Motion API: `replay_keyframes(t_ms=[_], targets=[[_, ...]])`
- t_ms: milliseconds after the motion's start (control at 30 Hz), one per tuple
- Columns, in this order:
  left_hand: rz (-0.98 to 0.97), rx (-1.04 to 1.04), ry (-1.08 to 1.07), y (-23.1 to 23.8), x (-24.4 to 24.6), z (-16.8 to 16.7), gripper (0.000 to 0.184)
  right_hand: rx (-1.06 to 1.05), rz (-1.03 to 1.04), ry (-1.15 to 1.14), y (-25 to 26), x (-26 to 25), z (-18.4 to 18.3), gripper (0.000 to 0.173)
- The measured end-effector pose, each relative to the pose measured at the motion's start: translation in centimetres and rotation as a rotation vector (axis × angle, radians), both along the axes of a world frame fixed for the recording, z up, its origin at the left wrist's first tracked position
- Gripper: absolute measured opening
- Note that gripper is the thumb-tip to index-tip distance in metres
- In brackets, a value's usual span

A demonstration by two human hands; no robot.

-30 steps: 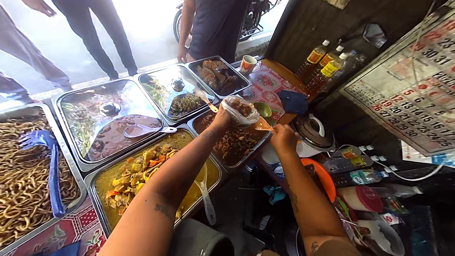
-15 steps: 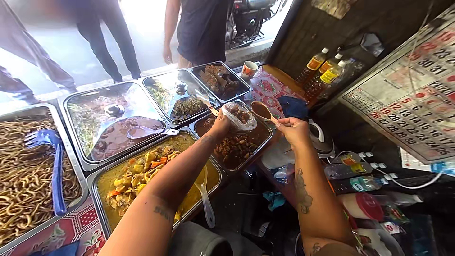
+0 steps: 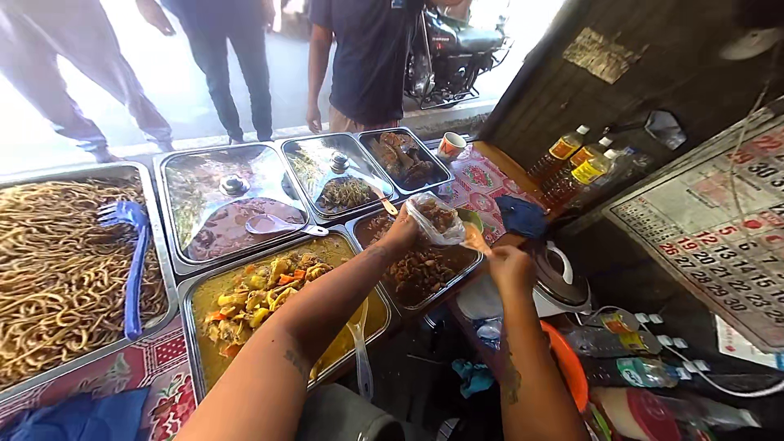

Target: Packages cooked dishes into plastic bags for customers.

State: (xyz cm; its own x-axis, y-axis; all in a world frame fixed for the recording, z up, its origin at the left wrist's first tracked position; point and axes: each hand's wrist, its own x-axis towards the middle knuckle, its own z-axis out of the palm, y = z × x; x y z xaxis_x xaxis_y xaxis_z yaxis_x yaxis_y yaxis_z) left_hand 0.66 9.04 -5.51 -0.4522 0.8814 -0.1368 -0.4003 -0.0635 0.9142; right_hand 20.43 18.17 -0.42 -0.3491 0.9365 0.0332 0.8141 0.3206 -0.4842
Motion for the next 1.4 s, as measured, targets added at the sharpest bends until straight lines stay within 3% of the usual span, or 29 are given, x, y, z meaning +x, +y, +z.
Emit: replay_keyframes(t_ms=[100,200,267,367,467,567,667,800,933,1067,1133,1200,1233,1333,1400], targets=[[-0.004,-0.004,0.01,-3.1,-0.2,1.1,0.046,-0.169,0.047,-0.037,-0.1,-0.5,-3.5,0.029],[0.03,-0.014,0.051,-8.2,-0.4,3.8,0.046,-0.09,0.145,0.022,-3.9,-2.3,-1.6,0.035],[0.093,-0.022,0.051,-11.7,-0.5,5.0,0.043,-0.058,0.23,0.289,-8.1,-4.1,0.7,0.04],[0.21,0.037,0.012,-17.7,-1.1,5.1,0.041,-0.4,0.494,0.555,-15.1,-6.6,3.8,0.054],[0.353,0.056,0.103,-26.3,-0.7,6.0,0.039,-0.579,0.699,0.579,-21.7,-9.4,4.4,0.036],[0.58,0.055,0.217,-35.4,-0.1,4.6,0.043,-0.789,0.852,0.634,-28.8,-12.2,3.8,0.024],[0.827,-0.087,0.351,-44.6,1.9,2.9,0.047,-0.973,1.025,0.599,-36.6,-14.3,3.2,0.019],[1.128,-0.208,0.461,-54.8,4.3,-1.0,0.058,-1.061,1.248,0.472,-46.6,-17.0,1.7,0.013],[1.346,-0.381,0.478,-61.9,3.9,-4.4,0.063,-1.132,1.286,0.461,-54.5,-19.8,-1.2,0.012],[1.469,-0.618,0.561,-66.5,3.6,-7.2,0.062,-1.13,1.348,0.454,-58.6,-21.0,-2.9,0.015],[1.594,-0.574,0.66,-67.6,3.9,-7.2,0.057,-1.127,1.37,0.473,-59.3,-21.3,-2.7,0.017],[1.63,-0.445,0.683,-68.8,3.8,-5.8,0.068,-1.132,1.437,0.474,-59.5,-22.2,-2.2,0.025],[1.612,-0.376,0.658,-69.2,3.5,-4.8,0.08,-1.106,1.505,0.434,-59.4,-22.7,-1.8,0.037],[1.553,-0.126,0.563,-70.3,1.9,-3.7,0.107,-0.714,1.745,0.2,-59.2,-23.9,-2.0,0.091],[1.489,-0.06,0.505,-71.1,1.1,-2.8,0.09,-0.33,1.826,0.007,-59.7,-24.0,-1.8,0.098]])
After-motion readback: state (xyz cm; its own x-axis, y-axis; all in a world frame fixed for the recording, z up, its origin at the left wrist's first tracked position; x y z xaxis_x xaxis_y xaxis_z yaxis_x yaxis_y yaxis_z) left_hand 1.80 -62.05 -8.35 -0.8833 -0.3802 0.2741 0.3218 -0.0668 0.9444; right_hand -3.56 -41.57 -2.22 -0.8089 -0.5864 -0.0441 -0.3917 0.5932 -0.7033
